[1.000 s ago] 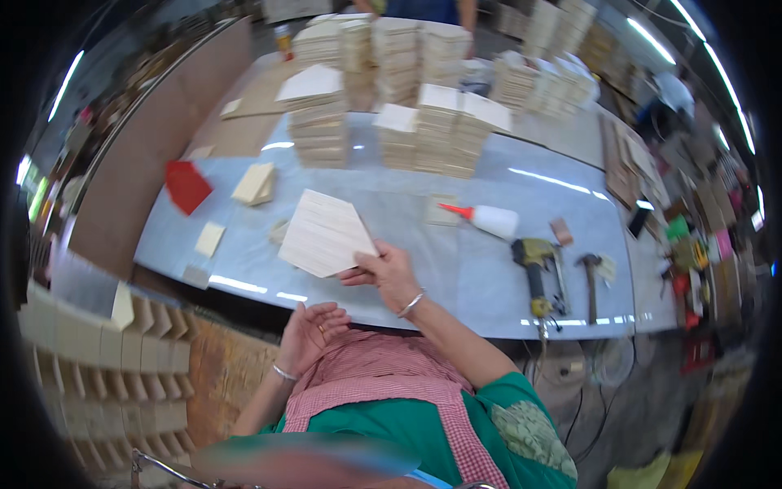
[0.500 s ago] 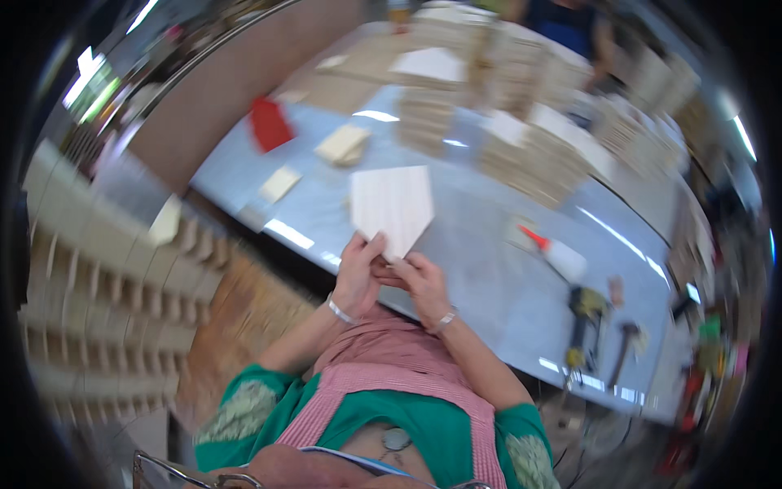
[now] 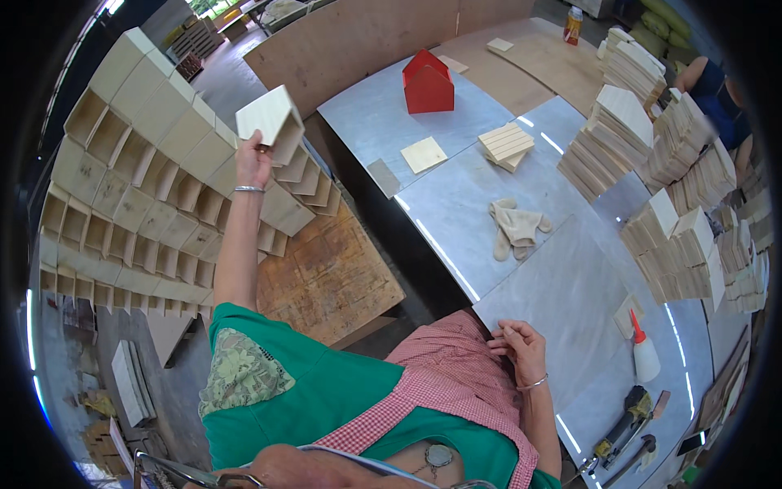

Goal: The person assembles wooden birdhouses from wooden boards by applying wood glue with a glue bottle and then securing the pieces with a nail gun.

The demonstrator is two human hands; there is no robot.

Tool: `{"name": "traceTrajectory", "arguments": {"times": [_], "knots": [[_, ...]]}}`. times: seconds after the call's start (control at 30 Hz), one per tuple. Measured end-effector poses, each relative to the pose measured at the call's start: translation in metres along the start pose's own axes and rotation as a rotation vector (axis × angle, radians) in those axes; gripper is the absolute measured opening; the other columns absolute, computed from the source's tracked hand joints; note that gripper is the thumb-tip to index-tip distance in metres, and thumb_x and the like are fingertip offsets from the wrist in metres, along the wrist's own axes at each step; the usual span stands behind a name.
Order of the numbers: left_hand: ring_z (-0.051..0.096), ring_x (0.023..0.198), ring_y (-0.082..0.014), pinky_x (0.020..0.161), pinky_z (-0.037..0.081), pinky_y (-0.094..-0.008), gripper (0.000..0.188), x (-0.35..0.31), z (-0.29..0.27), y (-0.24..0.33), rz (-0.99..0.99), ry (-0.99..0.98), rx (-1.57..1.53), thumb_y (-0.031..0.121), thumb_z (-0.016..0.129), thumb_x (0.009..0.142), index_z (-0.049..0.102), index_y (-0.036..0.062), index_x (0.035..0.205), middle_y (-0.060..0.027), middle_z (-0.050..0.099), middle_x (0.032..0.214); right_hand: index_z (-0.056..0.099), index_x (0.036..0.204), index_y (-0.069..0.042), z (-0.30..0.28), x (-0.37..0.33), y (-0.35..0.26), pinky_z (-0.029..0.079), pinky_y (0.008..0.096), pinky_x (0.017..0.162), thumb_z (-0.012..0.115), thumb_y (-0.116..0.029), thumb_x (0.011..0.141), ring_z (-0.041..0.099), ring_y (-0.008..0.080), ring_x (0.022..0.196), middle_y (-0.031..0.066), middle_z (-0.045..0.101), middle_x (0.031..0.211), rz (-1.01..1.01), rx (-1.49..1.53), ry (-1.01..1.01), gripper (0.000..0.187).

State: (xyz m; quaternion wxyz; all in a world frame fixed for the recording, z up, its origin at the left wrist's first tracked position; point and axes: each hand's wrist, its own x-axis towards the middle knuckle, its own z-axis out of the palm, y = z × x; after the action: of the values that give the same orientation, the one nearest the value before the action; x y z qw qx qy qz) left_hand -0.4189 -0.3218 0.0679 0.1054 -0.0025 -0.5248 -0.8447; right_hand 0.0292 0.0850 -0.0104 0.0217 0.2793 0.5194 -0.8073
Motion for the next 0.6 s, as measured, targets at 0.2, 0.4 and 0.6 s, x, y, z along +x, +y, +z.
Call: {"name": "traceTrajectory", "arguments": {"times": [0.2, 0.4, 0.6], "knots": [[0.059, 0.081, -0.0206, 0.070, 0.053, -0.0386, 0.020, 0.036, -0.029, -0.006, 0.036, 0.125, -0.083, 0.004, 0.055, 0.086, 0.051, 0.0000, 0.105, -0.0097, 0.058, 0.096, 0.060, 0.102, 0.003, 0.013, 0.007, 0.003, 0.055, 0.0265, 0.061, 0.055, -0.011, 0.089, 0.065, 0.0185, 0.070, 0.0140, 0.065, 0.086, 0.045, -0.026, 0.032, 0.019], [0.059, 0.079, -0.0224, 0.069, 0.054, -0.0395, 0.021, 0.042, -0.036, -0.015, 0.008, 0.195, -0.090, 0.004, 0.055, 0.086, 0.051, -0.0001, 0.105, -0.0107, 0.058, 0.095, 0.060, 0.102, 0.003, 0.018, 0.007, 0.002, 0.055, 0.0259, 0.061, 0.056, -0.011, 0.089, 0.065, 0.0180, 0.070, 0.0138, 0.065, 0.086, 0.073, -0.039, 0.030, 0.019], [0.056, 0.091, -0.0289, 0.079, 0.049, -0.0395, 0.022, 0.092, -0.101, -0.040, -0.077, 0.091, -0.188, 0.014, 0.056, 0.086, 0.053, 0.0010, 0.104, -0.0132, 0.058, 0.099, 0.060, 0.102, 0.002, 0.020, 0.006, -0.001, 0.053, 0.0258, 0.064, 0.058, -0.016, 0.089, 0.065, 0.0162, 0.073, 0.0127, 0.066, 0.088, 0.129, -0.166, 0.030, 0.022]]}}
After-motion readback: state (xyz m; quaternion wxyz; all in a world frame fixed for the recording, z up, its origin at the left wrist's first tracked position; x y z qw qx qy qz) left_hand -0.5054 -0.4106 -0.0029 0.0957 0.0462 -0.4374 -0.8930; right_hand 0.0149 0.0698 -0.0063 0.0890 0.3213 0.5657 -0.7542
